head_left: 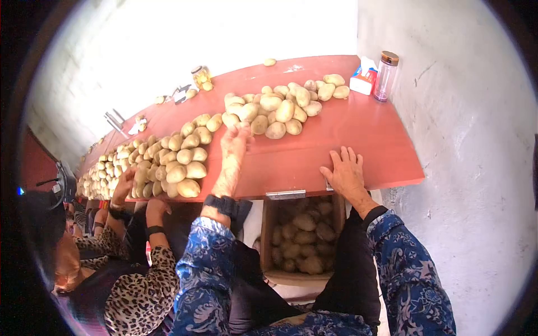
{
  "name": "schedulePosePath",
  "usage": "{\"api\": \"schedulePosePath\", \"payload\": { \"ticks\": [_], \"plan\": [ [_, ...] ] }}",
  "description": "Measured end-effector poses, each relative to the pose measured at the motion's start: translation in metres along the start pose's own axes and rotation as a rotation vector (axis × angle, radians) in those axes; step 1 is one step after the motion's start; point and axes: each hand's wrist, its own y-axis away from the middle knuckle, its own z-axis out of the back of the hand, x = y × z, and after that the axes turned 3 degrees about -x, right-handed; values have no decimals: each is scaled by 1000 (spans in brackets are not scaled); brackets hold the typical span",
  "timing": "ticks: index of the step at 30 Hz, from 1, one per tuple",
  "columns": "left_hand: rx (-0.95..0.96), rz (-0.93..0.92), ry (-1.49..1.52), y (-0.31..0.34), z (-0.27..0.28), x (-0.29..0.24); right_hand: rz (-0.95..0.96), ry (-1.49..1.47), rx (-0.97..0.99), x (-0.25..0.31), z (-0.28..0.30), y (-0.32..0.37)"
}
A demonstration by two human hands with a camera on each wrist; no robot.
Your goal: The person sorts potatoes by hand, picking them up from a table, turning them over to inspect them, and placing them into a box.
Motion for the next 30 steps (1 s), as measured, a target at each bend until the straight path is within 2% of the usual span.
{"api": "schedulePosePath", "payload": {
  "ticks": [1, 2, 3, 5, 6, 7, 9, 10, 11, 13, 15, 17, 18, 20, 21, 23, 25, 27, 28, 29, 30],
  "plan": [
    [35, -177, -14, -8, 6, 0, -13, -4, 17, 1, 1, 0],
    [-47, -26, -221, -44, 21, 22, -26, -6, 32, 1, 1, -1],
    [-44, -30, -221, -53, 17, 18, -29, -5, 26, 1, 1, -1],
    [-152, -295, -549, -57, 6, -1, -15, 35, 16, 0, 0, 0],
    [-116, -170, -618, -58, -4, -16, -15, 38, 15, 0, -1, 1],
    [-117, -171, -613, -63, -6, -15, -20, 33, 18, 0, -1, 1],
    [-14, -362, -829, -78, -9, -9, -20, 30, 14, 0, -2, 0],
    [-58, -460, -913, -97, -9, 13, -22, 30, 19, 1, 0, 0],
    [-59, -462, -909, -111, -4, 36, -26, 31, 24, 1, 0, 0],
    [63, -495, -1121, -104, -13, 33, -32, 33, 29, 0, -2, 0],
    [94, -482, -1121, -107, -15, 39, -36, 30, 36, 0, -2, -1],
    [164, -122, -506, -124, -8, 62, -53, -1, 83, 1, 1, -3],
    [165, -129, -503, -129, -9, 72, -54, 2, 77, -1, 1, -3],
    [-7, -92, -159, -126, -12, 74, -26, 10, 27, -1, -2, 0],
    [-6, -101, -161, -124, -8, 73, -26, 7, 19, -1, -2, 0],
    [-125, -416, -787, -110, -5, 50, -56, 13, 54, 1, 3, -1],
    [-133, -441, -712, -118, 2, 60, -47, 5, 29, 0, 2, -2],
    [-190, -258, -215, -92, 4, 40, -40, -5, 19, 0, -1, 1],
    [-122, -134, -68, -79, 8, 28, -29, 11, -9, -1, -2, 1],
    [-125, -131, -75, -63, 9, 12, -19, 26, -39, -1, -4, 0],
    [-100, 7, -30, -47, 8, -5, -22, 18, -33, 0, -3, -1]
  ]
}}
